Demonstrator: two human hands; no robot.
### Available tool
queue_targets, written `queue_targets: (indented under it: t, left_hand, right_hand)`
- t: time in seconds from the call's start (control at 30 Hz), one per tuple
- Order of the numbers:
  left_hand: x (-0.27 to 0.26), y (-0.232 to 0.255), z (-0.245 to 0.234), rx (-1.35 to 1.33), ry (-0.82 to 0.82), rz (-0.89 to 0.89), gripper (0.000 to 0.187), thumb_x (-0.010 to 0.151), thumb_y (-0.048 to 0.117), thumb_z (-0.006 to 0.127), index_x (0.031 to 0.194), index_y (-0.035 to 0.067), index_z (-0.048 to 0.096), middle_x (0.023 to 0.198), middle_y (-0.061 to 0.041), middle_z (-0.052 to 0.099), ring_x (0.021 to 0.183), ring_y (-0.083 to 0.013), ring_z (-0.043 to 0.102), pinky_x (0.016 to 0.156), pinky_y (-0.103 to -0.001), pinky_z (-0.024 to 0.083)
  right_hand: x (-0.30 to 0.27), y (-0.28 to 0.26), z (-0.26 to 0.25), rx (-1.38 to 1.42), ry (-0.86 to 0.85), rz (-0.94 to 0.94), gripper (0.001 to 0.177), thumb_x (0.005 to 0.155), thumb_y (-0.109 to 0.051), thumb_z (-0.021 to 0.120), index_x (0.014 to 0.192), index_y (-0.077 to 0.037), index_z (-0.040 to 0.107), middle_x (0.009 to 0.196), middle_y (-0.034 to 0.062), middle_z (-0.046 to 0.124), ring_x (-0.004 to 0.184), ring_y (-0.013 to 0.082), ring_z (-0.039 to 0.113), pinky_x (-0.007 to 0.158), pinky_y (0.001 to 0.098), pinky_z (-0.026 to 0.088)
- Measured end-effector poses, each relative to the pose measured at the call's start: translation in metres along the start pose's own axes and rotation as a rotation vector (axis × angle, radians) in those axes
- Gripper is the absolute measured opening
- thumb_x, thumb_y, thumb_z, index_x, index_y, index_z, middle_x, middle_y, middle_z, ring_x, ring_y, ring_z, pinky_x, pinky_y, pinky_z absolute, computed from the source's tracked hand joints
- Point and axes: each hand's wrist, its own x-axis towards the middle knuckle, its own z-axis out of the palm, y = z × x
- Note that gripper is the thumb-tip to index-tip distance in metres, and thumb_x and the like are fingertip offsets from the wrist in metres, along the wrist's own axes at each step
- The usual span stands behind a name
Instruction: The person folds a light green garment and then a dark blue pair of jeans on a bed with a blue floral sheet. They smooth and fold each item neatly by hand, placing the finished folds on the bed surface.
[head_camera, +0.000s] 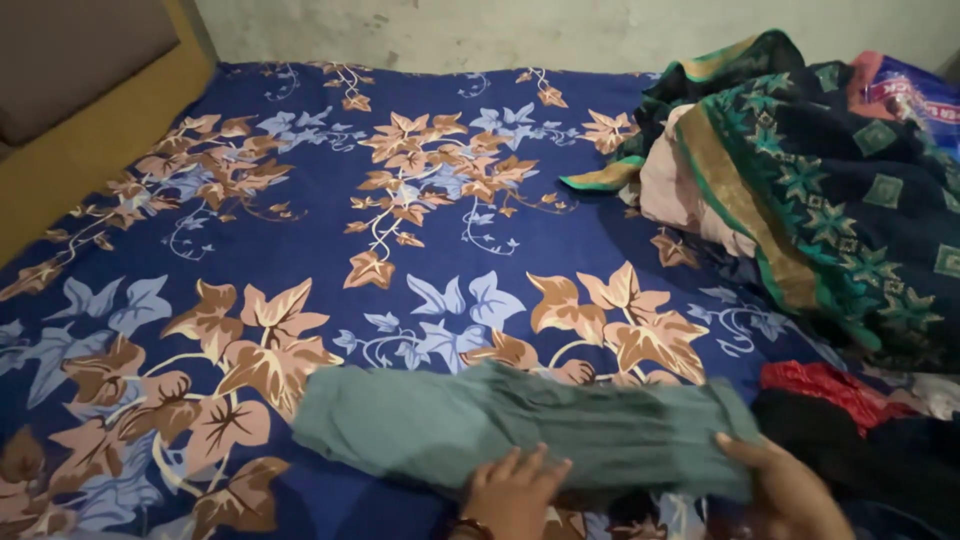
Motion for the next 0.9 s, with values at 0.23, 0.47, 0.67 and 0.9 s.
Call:
queue_targets:
  t: [0.23, 0.47, 0.67, 0.9]
  left_hand:
    - [0.021, 0.027, -0.111, -0.997, -0.205, -0.346, 0.078, 0.087, 0.061, 0.078, 0.146, 0.015, 0.055, 0.150, -0.013, 0.056, 0.142, -0.0271, 0.055, 0.119, -0.041, 0.043]
    - [0.016, 0.005, -0.232, -1.881, -0.097, -0.727, 0.056, 0.083, 0.050, 0.070, 0.128, 0.017, 0.065, 0.116, -0.003, 0.071, 0.102, -0.0205, 0.067, 0.091, -0.039, 0.052]
    - [0.006, -0.022, -0.318, -1.961, 0.096, -0.734, 0.050, 0.085, 0.048, 0.075, 0.115, 0.008, 0.069, 0.098, -0.009, 0.073, 0.085, -0.0230, 0.071, 0.078, -0.040, 0.058]
    - [-0.017, -0.083, -0.291, -1.621, 0.115, -0.776, 0.035, 0.077, 0.014, 0.076, 0.109, 0.001, 0.074, 0.097, -0.013, 0.078, 0.083, -0.0251, 0.074, 0.077, -0.039, 0.060]
  right_hand:
    - [-0.013, -0.003, 0.004, 0.090, -0.010, -0.231, 0.045, 0.085, -0.011, 0.063, 0.129, -0.001, 0.066, 0.105, 0.0120, 0.071, 0.091, 0.0282, 0.068, 0.080, 0.0439, 0.056]
    - [-0.118, -0.044, 0.168, -0.197, 0.096, -0.527, 0.042, 0.079, -0.005, 0.072, 0.121, -0.004, 0.072, 0.092, 0.0127, 0.077, 0.076, 0.0229, 0.073, 0.071, 0.0370, 0.058]
    - [-0.132, -0.004, 0.313, -0.574, 0.125, -0.727, 0.051, 0.080, -0.021, 0.080, 0.129, -0.009, 0.068, 0.103, 0.0149, 0.078, 0.093, 0.0260, 0.075, 0.082, 0.0366, 0.059]
    - [-0.164, 0.035, 0.344, -0.421, -0.083, -0.899, 0.105, 0.059, -0.003, 0.080, 0.154, -0.013, 0.036, 0.134, 0.0140, 0.063, 0.112, 0.0310, 0.069, 0.091, 0.0403, 0.056]
